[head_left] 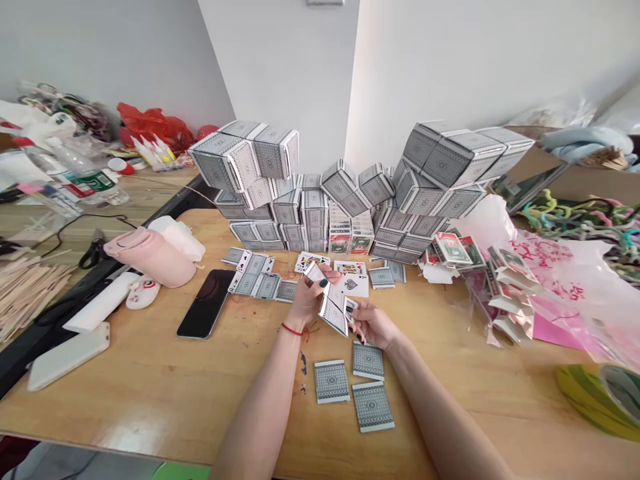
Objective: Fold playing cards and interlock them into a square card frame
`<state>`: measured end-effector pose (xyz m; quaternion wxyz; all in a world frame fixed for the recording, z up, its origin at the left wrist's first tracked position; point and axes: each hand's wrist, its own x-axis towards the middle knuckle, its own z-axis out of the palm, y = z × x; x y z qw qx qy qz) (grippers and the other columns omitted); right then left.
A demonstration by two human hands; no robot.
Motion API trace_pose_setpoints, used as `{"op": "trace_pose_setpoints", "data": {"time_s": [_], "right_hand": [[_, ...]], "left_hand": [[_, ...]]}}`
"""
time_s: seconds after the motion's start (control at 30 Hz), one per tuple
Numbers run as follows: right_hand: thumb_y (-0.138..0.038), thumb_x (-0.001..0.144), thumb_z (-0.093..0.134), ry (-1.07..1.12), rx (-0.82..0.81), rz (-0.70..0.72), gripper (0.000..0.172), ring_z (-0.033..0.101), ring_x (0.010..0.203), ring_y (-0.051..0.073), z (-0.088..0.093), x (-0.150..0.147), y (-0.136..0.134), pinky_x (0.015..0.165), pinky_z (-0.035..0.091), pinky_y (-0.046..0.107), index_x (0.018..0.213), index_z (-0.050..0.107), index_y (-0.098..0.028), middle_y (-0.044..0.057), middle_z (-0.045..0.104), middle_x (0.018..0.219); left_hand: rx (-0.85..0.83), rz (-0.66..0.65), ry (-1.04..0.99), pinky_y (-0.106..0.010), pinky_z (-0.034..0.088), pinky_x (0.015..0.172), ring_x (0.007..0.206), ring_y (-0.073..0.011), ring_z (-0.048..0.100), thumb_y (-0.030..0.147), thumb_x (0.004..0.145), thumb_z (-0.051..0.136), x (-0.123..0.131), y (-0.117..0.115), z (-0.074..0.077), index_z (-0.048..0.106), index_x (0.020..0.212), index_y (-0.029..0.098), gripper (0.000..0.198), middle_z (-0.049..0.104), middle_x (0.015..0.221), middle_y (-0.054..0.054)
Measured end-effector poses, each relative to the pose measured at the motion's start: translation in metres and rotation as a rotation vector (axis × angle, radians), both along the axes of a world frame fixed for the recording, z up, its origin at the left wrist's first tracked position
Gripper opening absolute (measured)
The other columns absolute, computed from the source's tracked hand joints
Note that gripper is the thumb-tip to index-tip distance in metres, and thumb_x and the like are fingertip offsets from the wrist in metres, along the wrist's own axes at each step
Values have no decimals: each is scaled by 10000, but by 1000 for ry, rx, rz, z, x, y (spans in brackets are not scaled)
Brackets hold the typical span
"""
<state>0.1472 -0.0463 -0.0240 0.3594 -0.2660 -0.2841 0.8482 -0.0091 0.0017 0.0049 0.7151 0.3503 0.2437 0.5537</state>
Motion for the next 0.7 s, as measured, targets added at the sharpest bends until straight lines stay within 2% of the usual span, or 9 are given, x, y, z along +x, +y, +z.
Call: {"op": "trace_pose_setpoints", "data": {"time_s": [0.23,0.53,0.7], "right_hand": [[-185,744,568,-23,-17,-14,92,528,299,86,1,-2,1,234,354,116,722,517,-112,0,612,498],[-188,726,574,-43,-17,-7,93,502,287,73,-1,-1,3,229,322,109,702,531,-109,4,608,474],[-184,711,587,-50,-10,2,90,486,267,73,-3,0,5,218,314,110,713,546,-103,7,601,465]], "left_hand": [[-4,-4,6,-354,441,832,883,-216,606,285,548,723,2,-5,11,566,850,168,361,655,789,-48],[7,-9,0,-388,395,911,914,-204,595,202,600,673,3,-3,-1,575,862,168,282,653,836,-43],[-24,2,31,-423,389,915,916,-236,597,235,573,691,5,-3,1,571,853,170,312,657,817,-49]]}}
